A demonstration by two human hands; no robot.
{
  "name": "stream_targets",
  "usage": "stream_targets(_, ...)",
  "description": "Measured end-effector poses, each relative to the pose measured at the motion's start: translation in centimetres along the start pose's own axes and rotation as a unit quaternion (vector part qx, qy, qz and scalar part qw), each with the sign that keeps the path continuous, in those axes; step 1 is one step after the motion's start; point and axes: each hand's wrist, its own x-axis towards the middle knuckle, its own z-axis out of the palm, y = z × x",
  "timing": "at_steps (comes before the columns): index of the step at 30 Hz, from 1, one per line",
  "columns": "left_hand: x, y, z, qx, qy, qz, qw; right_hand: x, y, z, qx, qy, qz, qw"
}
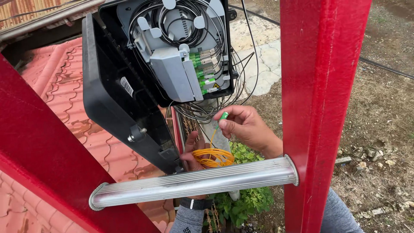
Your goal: The person is installing and testing fiber optic cable connections in an outdoor distribution box on a utility pole.
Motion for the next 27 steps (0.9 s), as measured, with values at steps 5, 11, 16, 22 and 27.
stream_targets(5,0.3,-0.9,-0.1,0.151,0.106,-0.014,0.983,1.4,-1.4,1.1,0.106,0.025,0.004,0.994)
stream_targets(11,0.9,-2.4,-0.6,0.108,0.138,-0.101,0.979,3.3,-2.2,0.4,-0.03,0.13,-0.059,0.989)
stream_targets(16,1.9,-1.9,1.9,0.036,0.092,-0.095,0.991,4.9,-1.8,-0.8,-0.158,0.192,-0.103,0.963)
stream_targets(22,2.9,-1.6,2.6,-0.039,0.005,-0.189,0.981,5.7,-0.9,-1.0,-0.161,0.185,-0.133,0.96)
stream_targets(27,3.5,-1.9,3.9,0.185,-0.033,-0.223,0.957,5.9,-1.4,-0.4,-0.196,0.199,-0.159,0.947)
